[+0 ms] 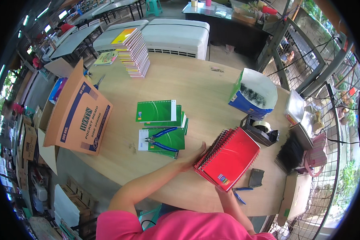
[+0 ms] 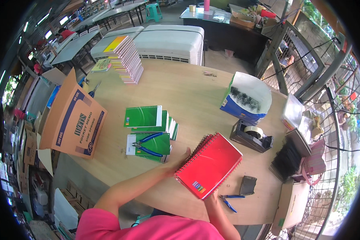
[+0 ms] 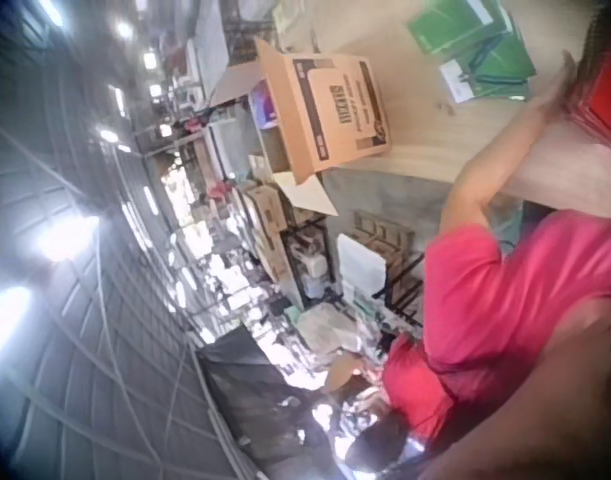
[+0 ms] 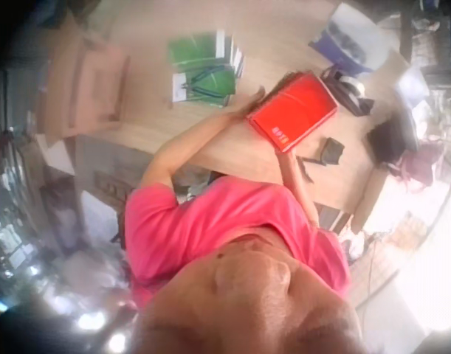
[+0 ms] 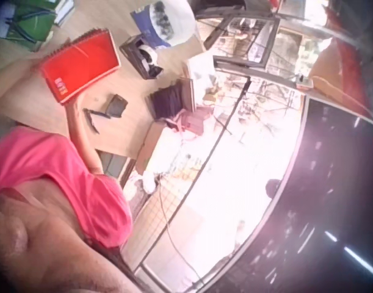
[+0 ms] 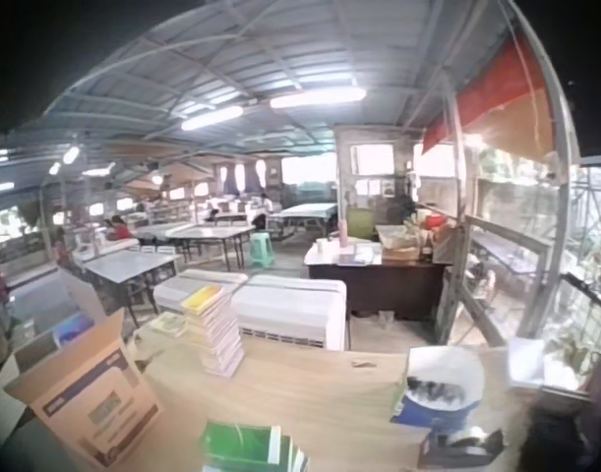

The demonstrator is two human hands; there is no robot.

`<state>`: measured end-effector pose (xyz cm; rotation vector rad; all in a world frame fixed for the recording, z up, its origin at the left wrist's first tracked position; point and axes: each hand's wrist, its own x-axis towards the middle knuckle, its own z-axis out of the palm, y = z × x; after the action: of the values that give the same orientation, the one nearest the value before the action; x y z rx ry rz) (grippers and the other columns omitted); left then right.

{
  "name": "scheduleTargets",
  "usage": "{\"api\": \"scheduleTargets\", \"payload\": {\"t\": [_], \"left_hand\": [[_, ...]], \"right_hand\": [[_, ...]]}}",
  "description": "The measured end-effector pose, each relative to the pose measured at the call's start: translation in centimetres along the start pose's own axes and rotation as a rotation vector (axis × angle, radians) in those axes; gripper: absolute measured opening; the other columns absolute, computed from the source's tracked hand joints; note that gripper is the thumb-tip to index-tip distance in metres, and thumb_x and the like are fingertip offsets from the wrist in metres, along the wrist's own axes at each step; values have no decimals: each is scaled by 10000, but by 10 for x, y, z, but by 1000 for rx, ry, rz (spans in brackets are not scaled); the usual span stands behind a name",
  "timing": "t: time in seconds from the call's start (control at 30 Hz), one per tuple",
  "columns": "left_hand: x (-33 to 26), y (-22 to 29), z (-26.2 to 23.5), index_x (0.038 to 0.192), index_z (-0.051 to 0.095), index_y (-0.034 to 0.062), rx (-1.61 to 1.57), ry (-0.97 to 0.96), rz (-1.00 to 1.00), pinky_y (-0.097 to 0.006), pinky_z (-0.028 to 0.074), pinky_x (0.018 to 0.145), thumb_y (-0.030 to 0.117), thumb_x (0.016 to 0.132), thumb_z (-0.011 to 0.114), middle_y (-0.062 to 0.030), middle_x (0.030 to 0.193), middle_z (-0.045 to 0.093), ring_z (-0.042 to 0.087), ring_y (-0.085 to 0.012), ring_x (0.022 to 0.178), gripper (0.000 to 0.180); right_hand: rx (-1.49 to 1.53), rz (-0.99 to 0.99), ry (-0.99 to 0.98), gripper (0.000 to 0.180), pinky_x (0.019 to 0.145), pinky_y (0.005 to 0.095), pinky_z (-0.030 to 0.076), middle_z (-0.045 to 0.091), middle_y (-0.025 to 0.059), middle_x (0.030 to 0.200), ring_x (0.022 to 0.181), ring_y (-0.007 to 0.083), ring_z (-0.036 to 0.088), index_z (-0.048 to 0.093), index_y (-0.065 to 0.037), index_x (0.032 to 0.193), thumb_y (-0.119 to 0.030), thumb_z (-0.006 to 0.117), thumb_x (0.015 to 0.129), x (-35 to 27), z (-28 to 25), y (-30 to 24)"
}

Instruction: The person trims the wire coil on a stack of notebooks using pliers and then manually threads a long wire coil through the punched holes of a notebook at a workstation.

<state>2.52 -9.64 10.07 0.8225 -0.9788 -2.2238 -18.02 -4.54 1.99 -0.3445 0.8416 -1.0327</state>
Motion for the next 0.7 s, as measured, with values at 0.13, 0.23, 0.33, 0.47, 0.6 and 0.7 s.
{"api": "scheduleTargets", "payload": {"t": [0.13,0.23,0.33,0.47,0.6,0.7], "left_hand": [[21,-1,9,1585,259,130,-445,-16,69,-556,288,1186,817,923,221,-136,1597,350,329,-309,1471,955],[53,-7,7,1579,272,131,-808,102,142,-567,336,1164,801,936,234,-138,1588,365,368,-316,1451,929],[87,0,3,1571,290,134,-875,256,240,-582,401,1119,780,952,246,-141,1571,387,428,-327,1409,896],[129,26,-16,1550,330,138,-855,287,327,-594,465,1061,761,966,234,-144,1533,435,528,-347,1317,859],[152,61,-72,1514,403,139,-829,230,352,-601,470,1042,770,954,229,-139,1497,484,545,-350,1296,861],[156,109,-83,1491,437,143,-643,315,208,-614,467,1030,763,952,244,-133,1477,507,549,-350,1291,844]], "right_hand": [[-3,13,-113,766,1105,560,370,411,115,1540,1383,308,419,371,-80,1483,-631,492,965,43,-5,-36],[-30,16,-206,738,1090,553,391,435,124,1520,1357,306,448,393,-73,1464,-612,494,971,88,-7,-74],[-63,11,-301,710,1075,547,412,459,132,1500,1331,303,477,416,-65,1445,-593,496,977,133,-2,-110],[-90,3,-389,673,1054,539,440,491,143,1472,1296,300,515,446,-56,1420,-567,499,986,186,10,-146],[-88,28,-495,638,1034,531,468,523,154,1445,1261,296,553,475,-46,1395,-542,502,994,238,38,-148],[-74,25,-530,613,1019,525,489,546,162,1425,1235,294,582,498,-39,1377,-522,504,1000,271,35,-145]]}}
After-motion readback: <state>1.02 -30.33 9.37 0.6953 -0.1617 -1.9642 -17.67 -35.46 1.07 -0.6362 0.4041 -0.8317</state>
